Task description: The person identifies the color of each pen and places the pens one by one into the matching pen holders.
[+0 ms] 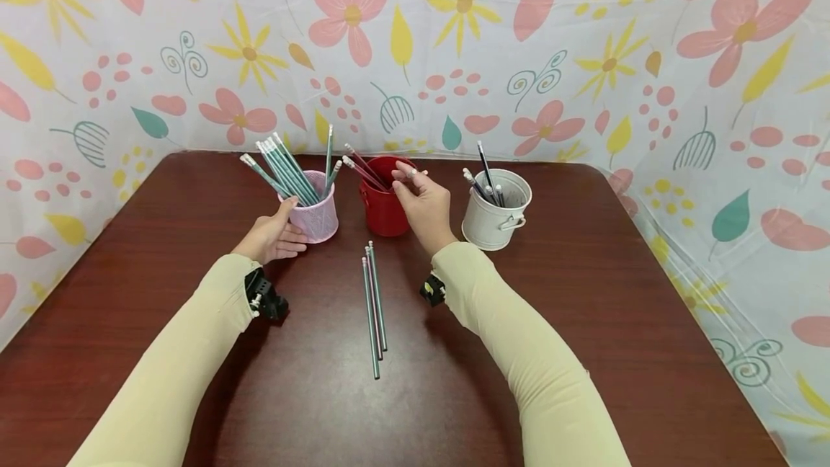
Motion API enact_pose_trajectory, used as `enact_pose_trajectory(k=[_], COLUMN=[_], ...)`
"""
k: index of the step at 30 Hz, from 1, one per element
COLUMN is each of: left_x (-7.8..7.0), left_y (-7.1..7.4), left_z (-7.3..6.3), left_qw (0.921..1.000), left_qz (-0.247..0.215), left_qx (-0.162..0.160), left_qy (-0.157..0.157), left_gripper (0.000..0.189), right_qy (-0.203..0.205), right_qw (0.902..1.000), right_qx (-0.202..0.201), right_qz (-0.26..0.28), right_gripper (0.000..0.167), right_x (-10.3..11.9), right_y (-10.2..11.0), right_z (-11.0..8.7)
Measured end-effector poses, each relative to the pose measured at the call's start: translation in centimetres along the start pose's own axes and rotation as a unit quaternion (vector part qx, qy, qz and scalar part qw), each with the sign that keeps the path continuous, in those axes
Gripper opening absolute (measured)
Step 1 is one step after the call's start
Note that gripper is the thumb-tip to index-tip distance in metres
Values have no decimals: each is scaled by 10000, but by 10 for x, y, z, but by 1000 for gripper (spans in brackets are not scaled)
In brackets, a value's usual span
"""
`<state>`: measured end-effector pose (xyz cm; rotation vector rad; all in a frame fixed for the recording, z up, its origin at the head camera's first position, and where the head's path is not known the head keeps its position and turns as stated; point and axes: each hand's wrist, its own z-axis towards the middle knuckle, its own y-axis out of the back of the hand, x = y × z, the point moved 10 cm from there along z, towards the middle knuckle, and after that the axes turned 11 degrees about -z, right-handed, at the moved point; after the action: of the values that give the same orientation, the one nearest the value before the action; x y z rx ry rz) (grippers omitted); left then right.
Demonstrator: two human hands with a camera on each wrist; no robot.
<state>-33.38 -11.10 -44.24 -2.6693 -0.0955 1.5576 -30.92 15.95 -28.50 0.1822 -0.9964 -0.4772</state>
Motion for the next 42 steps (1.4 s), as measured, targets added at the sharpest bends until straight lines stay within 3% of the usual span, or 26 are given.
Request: enact_pose_trajectory(k=[13,22,27,30,32,34,39,42], left_x=[2,0,0,0,0,0,0,0], left_y=[0,-3,-2,-1,-1,-1,-2,-2], left_z=[0,-2,-2,-2,-3,-4,-4,-5], left_qw=[10000,10000,10000,10000,10000,10000,10000,10000], left_qz=[-52,-14,-44,-69,-62,-64,-72,-55], left_qx=[35,23,-9,-26,-22,-34,-6,18], left_qy=[-23,-32,-27,-26,-19,-10,-8,-8], left_gripper=[84,83,83,84,83,82,82,83], right_qy=[-729,-1082,-1212,-1283,-1246,-1222,-1022,-954], right_qw=[9962,9923,9877,9801,9695,9521,8860,8502], right_qx=[383,382,749,1280,1780,2392,3930,4562], right_qz=[-274,-466,-648,-812,-1132,-1464,-2239,-2449], right_gripper=[28,22,21,21,22,23,20,15], right_x=[-23,-39,-41,-43,-44,-47,-55,-58], right_y=[-6,-2,-6,-14,-22,-33,-58,-70], right_z=[-6,-9,-14,-20,-25,-32,-55,-69])
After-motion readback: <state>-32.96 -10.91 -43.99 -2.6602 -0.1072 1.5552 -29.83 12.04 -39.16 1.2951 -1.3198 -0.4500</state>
